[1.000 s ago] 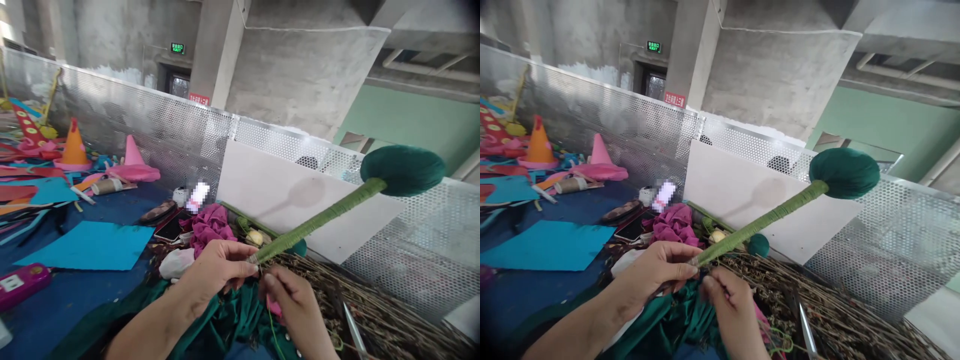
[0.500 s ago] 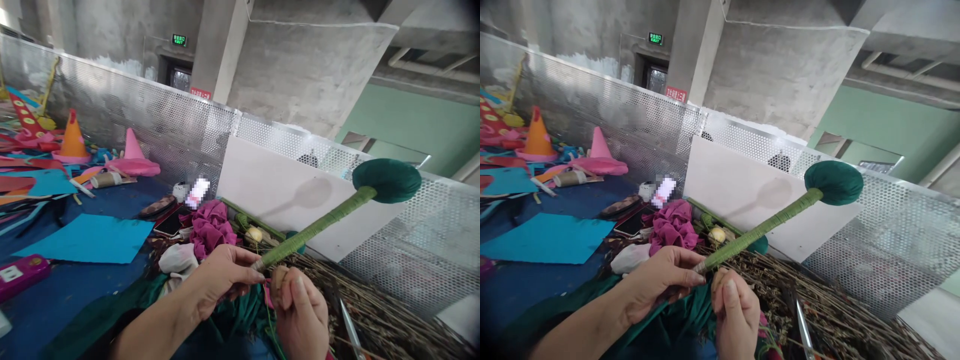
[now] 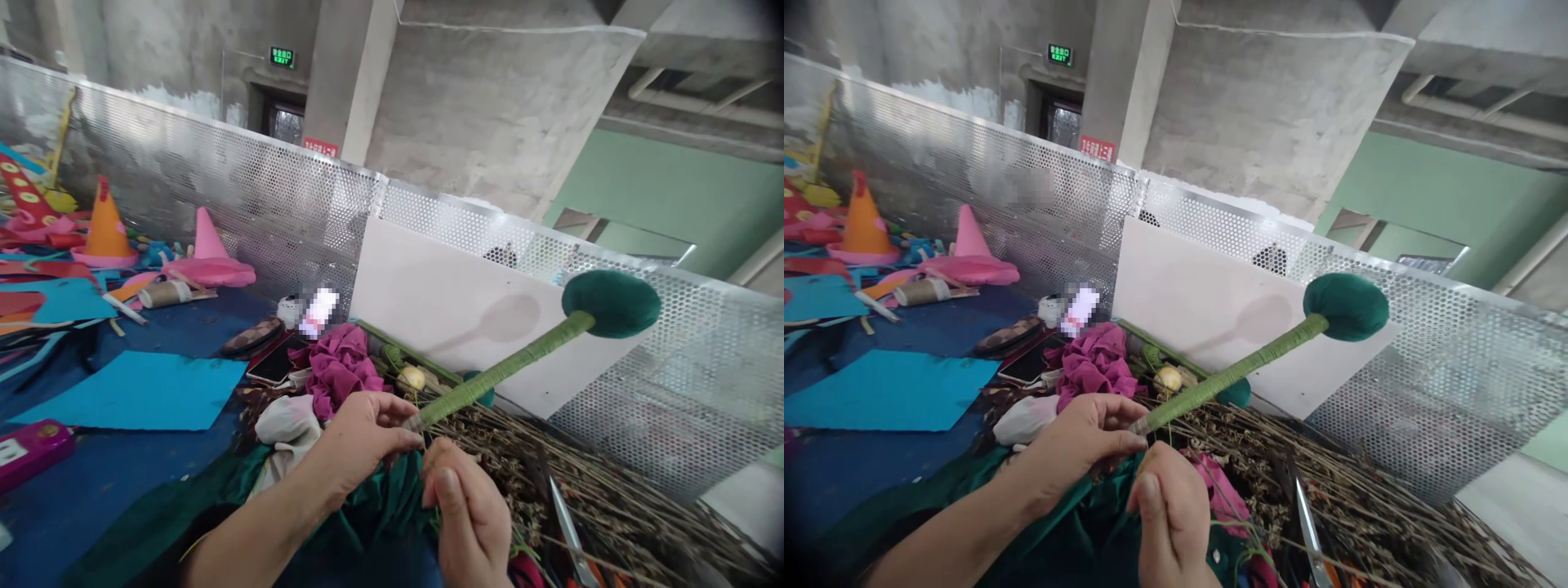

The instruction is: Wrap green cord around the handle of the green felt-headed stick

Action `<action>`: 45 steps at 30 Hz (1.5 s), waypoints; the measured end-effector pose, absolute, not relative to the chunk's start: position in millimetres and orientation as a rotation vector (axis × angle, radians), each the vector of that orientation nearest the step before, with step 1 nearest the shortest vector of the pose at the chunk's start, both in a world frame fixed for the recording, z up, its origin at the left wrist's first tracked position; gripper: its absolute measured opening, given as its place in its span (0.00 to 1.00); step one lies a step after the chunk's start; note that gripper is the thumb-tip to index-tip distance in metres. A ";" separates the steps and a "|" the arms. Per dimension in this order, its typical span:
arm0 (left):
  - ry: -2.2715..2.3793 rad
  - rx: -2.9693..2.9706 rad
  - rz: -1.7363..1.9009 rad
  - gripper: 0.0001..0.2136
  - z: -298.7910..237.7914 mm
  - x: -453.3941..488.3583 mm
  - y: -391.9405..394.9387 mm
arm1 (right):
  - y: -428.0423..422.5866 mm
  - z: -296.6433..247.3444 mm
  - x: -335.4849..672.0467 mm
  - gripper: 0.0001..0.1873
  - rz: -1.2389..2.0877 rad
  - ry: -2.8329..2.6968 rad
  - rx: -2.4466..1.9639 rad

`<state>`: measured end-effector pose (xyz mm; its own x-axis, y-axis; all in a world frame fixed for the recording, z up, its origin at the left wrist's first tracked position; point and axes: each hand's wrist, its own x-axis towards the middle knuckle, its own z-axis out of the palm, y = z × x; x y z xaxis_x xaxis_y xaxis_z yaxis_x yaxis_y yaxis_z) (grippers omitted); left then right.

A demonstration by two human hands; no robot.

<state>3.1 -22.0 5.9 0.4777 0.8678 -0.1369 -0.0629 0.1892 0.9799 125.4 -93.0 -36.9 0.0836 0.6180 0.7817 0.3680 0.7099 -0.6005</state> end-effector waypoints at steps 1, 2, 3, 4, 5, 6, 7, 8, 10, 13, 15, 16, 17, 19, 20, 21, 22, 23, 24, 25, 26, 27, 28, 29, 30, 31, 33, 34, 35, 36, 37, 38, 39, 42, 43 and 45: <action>0.861 1.253 0.789 0.16 5.4 3.4 -21.9 | -94.0 -31.6 127.1 0.18 0.245 -1.614 -0.822; 0.869 1.297 0.796 0.14 4.6 3.7 -22.1 | -94.8 -26.2 129.3 0.17 0.265 -1.684 -0.802; 0.864 1.338 0.802 0.13 3.7 4.0 -22.6 | -95.4 -21.1 132.2 0.17 0.270 -1.726 -0.796; 0.848 1.377 0.805 0.12 2.7 4.2 -23.3 | -95.8 -16.7 135.6 0.16 0.249 -1.741 -0.809; 0.830 1.419 0.804 0.12 1.7 4.4 -24.0 | -96.0 -12.9 139.3 0.16 0.208 -1.740 -0.844; 0.821 1.465 0.801 0.12 0.6 4.7 -24.7 | -96.1 -9.9 143.1 0.15 0.152 -1.732 -0.894; 0.828 1.517 0.798 0.12 -0.7 4.8 -25.3 | -96.0 -7.4 147.0 0.15 0.095 -1.721 -0.948; 0.846 1.574 0.791 0.12 -2.0 5.0 -25.6 | -95.9 -5.3 150.6 0.14 0.046 -1.714 -0.992; 0.893 1.678 0.771 0.11 -5.1 5.1 -26.0 | -95.7 -1.7 156.9 0.13 0.010 -1.721 -1.047; 0.925 1.754 0.755 0.12 -8.6 4.9 -26.9 | -95.5 2.6 162.5 0.13 0.047 -1.753 -1.058; 0.942 1.786 0.755 0.13 -8.8 4.8 -28.4 | -95.7 4.2 163.8 0.13 0.099 -1.778 -1.059; 0.953 1.808 0.754 0.13 -8.3 4.8 -29.4 | -95.7 4.5 164.1 0.13 0.130 -1.788 -1.060; 0.966 1.832 0.747 0.12 -7.3 4.9 -30.5 | -95.7 4.4 164.2 0.13 0.164 -1.796 -1.059; 0.991 1.875 0.715 0.10 -5.1 5.2 -32.5 | -95.4 3.5 164.3 0.13 0.230 -1.814 -1.047; 1.004 1.893 0.692 0.10 -4.0 5.5 -33.3 | -95.1 2.9 164.5 0.14 0.258 -1.821 -1.041; 1.017 1.910 0.666 0.09 -3.3 5.7 -34.0 | -94.7 2.3 164.8 0.14 0.277 -1.823 -1.037; 1.030 1.926 0.644 0.09 -2.7 6.0 -34.6 | -94.1 1.8 165.2 0.14 0.284 -1.822 -1.037; 1.041 1.944 0.627 0.09 -2.5 6.2 -35.0 | -93.5 1.3 165.6 0.14 0.282 -1.817 -1.041; 1.050 1.964 0.615 0.10 -2.4 6.4 -35.4 | -92.8 1.1 165.9 0.14 0.271 -1.810 -1.051; 1.061 1.986 0.607 0.10 -2.4 6.6 -35.9 | -92.1 0.9 166.2 0.15 0.253 -1.798 -1.069; 1.074 2.010 0.603 0.10 -2.3 6.7 -36.4 | -91.3 0.9 166.3 0.15 0.233 -1.784 -1.092; 1.086 2.038 0.600 0.10 -2.1 6.9 -37.1 | -90.6 0.9 166.3 0.16 0.214 -1.768 -1.117; 1.099 2.069 0.599 0.09 -1.7 7.2 -37.8 | -89.9 0.8 166.3 0.16 0.201 -1.757 -1.142; 1.116 2.101 0.598 0.09 -1.0 7.4 -38.8 | -89.2 0.7 166.4 0.16 0.191 -1.748 -1.166; 1.131 2.134 0.601 0.09 -0.1 7.6 -39.8 | -88.4 0.4 166.5 0.16 0.183 -1.742 -1.189; 1.144 2.166 0.605 0.08 0.9 7.8 -40.9 | -87.6 0.0 166.8 0.16 0.175 -1.739 -1.210; 1.157 2.235 0.610 0.07 2.2 8.0 -42.9 | -85.8 -1.4 168.2 0.17 0.163 -1.742 -1.258; 1.158 2.276 0.614 0.08 2.2 8.0 -43.7 | -84.7 -2.2 169.1 0.17 0.158 -1.744 -1.285; 1.149 2.325 0.622 0.08 1.4 8.1 -44.1 | -83.7 -3.1 170.2 0.17 0.150 -1.747 -1.309; 1.134 2.384 0.635 0.09 -0.1 8.1 -44.4 | -82.6 -3.9 171.4 0.17 0.145 -1.751 -1.330; 1.118 2.449 0.650 0.09 -2.4 8.3 -44.3 | -81.6 -4.7 172.7 0.17 0.143 -1.750 -1.348; 1.100 2.519 0.665 0.09 -5.3 8.6 -44.0 | -80.6 -5.3 174.0 0.17 0.144 -1.746 -1.361; 1.082 2.588 0.680 0.09 -8.8 8.9 -43.6 | -79.8 -5.8 175.2 0.17 0.148 -1.737 -1.371; 0.980 2.781 0.770 0.10 -19.1 10.2 -41.7 | -78.1 -5.9 178.6 0.18 0.186 -1.702 -1.386; 0.925 2.839 0.820 0.11 -21.6 10.4 -41.0 | -77.8 -5.4 179.4 0.18 0.199 -1.696 -1.390; 0.787 2.951 0.922 0.12 -23.7 10.3 -39.6 | -77.4 -4.1 180.4 0.19 0.229 -1.693 -1.406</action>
<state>10.3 -39.6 -23.7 0.7116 0.4420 0.5462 0.4700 -0.8773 0.0975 180.4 -77.4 -4.1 0.0470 0.8601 0.5079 0.6946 0.3373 -0.6354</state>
